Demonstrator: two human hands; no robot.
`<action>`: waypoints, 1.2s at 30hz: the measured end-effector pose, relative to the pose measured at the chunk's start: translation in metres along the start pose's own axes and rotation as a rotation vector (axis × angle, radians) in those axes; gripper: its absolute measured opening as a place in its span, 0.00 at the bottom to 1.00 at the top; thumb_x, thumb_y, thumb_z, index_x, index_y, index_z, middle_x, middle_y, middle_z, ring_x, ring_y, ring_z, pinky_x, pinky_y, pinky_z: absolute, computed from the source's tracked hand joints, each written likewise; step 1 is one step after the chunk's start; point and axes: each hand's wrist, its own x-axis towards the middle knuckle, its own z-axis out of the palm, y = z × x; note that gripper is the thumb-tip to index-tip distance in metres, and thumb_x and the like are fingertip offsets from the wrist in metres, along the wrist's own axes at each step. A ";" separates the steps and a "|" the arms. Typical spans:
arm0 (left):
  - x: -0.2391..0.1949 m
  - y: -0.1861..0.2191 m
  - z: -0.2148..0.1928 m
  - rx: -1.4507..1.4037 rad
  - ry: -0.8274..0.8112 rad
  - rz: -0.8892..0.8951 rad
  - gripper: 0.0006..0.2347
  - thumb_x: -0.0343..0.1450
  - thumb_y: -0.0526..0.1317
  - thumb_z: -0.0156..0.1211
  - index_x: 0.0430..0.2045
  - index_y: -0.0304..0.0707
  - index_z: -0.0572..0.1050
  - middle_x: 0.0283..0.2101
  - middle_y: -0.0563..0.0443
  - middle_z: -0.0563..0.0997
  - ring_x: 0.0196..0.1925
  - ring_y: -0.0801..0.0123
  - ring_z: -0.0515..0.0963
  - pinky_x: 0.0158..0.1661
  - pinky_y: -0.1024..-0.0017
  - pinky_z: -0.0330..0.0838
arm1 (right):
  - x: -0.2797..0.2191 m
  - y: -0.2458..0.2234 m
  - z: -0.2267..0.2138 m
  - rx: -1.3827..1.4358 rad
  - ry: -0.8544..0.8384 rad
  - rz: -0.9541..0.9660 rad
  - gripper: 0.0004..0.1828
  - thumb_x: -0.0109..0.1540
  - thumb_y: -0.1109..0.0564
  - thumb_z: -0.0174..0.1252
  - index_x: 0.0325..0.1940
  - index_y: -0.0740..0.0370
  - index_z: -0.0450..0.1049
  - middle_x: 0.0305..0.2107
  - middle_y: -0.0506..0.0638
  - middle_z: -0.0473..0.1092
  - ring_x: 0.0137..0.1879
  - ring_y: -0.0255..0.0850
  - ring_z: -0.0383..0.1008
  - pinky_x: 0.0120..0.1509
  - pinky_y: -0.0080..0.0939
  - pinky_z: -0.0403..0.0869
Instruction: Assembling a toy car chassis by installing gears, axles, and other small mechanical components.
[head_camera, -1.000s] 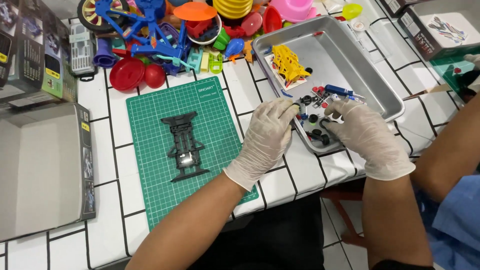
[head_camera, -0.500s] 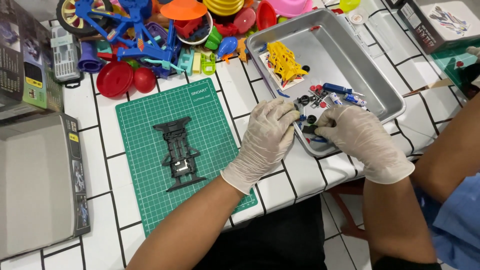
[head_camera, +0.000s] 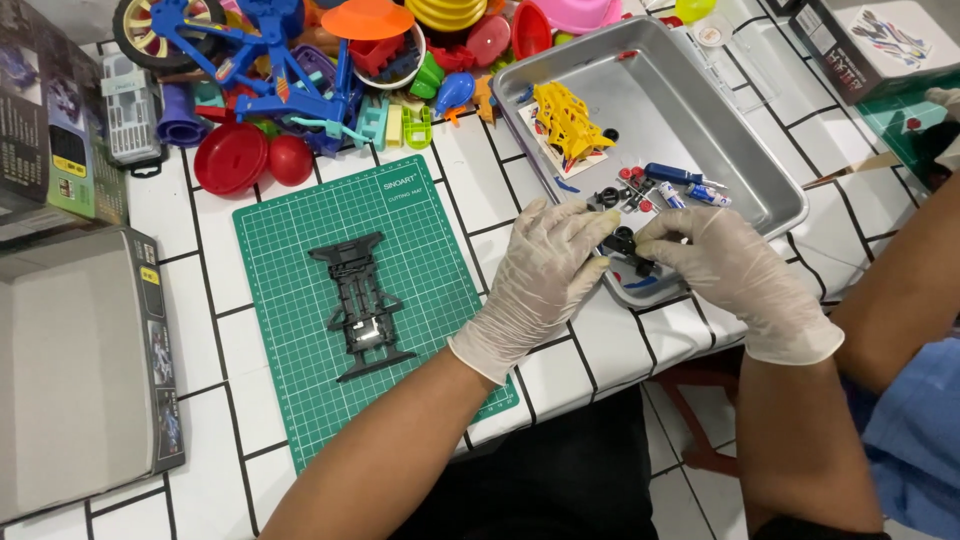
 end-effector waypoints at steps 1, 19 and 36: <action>-0.001 -0.002 0.005 -0.001 -0.001 0.001 0.20 0.74 0.42 0.61 0.62 0.47 0.68 0.57 0.53 0.79 0.64 0.59 0.74 0.69 0.54 0.57 | 0.000 0.000 0.000 0.001 0.001 0.001 0.09 0.62 0.57 0.61 0.41 0.59 0.85 0.37 0.46 0.82 0.43 0.36 0.79 0.57 0.33 0.72; 0.005 0.003 -0.003 -0.197 0.147 -0.030 0.12 0.74 0.32 0.60 0.52 0.40 0.74 0.44 0.51 0.80 0.50 0.59 0.77 0.66 0.57 0.63 | -0.010 0.007 0.013 0.082 0.098 -0.403 0.24 0.56 0.64 0.65 0.57 0.59 0.76 0.51 0.49 0.77 0.58 0.39 0.75 0.68 0.39 0.69; 0.003 0.007 -0.021 -0.685 0.316 -0.444 0.03 0.74 0.41 0.63 0.38 0.51 0.81 0.37 0.56 0.82 0.44 0.67 0.82 0.55 0.66 0.73 | -0.029 -0.021 0.028 0.341 0.271 -0.437 0.18 0.64 0.61 0.64 0.59 0.58 0.77 0.45 0.51 0.78 0.49 0.35 0.74 0.56 0.38 0.74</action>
